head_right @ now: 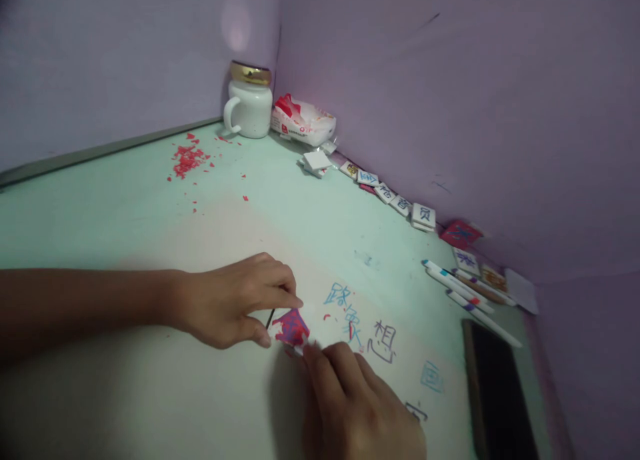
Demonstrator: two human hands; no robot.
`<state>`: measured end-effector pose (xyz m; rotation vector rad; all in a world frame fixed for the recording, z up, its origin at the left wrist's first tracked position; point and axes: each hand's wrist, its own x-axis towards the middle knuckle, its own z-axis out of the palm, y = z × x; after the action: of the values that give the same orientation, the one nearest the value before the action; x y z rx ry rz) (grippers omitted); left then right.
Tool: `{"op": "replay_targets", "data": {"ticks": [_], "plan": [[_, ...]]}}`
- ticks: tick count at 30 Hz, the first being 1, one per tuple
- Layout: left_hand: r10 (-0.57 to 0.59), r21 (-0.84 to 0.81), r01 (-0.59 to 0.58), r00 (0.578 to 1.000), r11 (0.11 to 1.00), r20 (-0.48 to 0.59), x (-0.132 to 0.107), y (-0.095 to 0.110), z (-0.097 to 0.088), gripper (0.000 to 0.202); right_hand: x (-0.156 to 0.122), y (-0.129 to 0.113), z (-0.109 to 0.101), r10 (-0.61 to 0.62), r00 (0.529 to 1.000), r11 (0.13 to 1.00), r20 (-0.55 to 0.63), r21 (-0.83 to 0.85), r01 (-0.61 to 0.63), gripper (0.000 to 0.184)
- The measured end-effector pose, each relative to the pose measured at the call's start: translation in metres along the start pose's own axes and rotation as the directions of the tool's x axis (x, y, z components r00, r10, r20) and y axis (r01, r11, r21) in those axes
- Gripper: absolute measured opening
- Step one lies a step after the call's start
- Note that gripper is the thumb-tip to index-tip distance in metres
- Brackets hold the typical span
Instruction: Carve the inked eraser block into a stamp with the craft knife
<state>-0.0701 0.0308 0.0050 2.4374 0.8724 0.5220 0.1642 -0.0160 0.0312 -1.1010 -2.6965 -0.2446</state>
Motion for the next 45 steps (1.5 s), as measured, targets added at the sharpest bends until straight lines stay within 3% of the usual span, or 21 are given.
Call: {"op": "replay_targets", "data": {"ticks": [7,14,25,32,38,45], "plan": [[-0.016,-0.044,0.016,1.000,0.999,-0.002,0.001,-0.001,0.001,0.042,0.002,-0.004,0.003,0.000,0.999,1.000,-0.050,-0.007,0.000,0.032],[-0.015,-0.049,0.015,1.000,0.999,-0.003,-0.001,0.000,0.000,0.038,0.006,-0.006,0.005,0.091,0.994,0.996,-0.061,0.012,-0.090,0.037],[-0.011,-0.057,0.011,1.000,0.998,-0.003,-0.001,0.000,-0.001,0.038,0.005,0.000,0.006,0.193,0.977,0.954,0.088,0.216,-0.208,0.028],[-0.026,-0.073,0.024,0.999,0.997,-0.028,-0.001,0.000,0.001,0.042,0.008,0.000,0.011,0.301,0.937,0.897,0.178,0.280,-0.342,0.026],[-0.030,-0.052,0.027,0.998,0.998,-0.047,-0.002,-0.001,0.001,0.040,0.005,0.005,0.010,0.298,0.918,0.835,0.263,0.394,-0.384,0.025],[0.027,0.022,-0.023,0.988,0.999,-0.153,-0.007,-0.007,0.010,0.044,0.000,0.000,0.012,0.375,0.892,0.768,0.251,0.455,-0.451,0.024]]}}
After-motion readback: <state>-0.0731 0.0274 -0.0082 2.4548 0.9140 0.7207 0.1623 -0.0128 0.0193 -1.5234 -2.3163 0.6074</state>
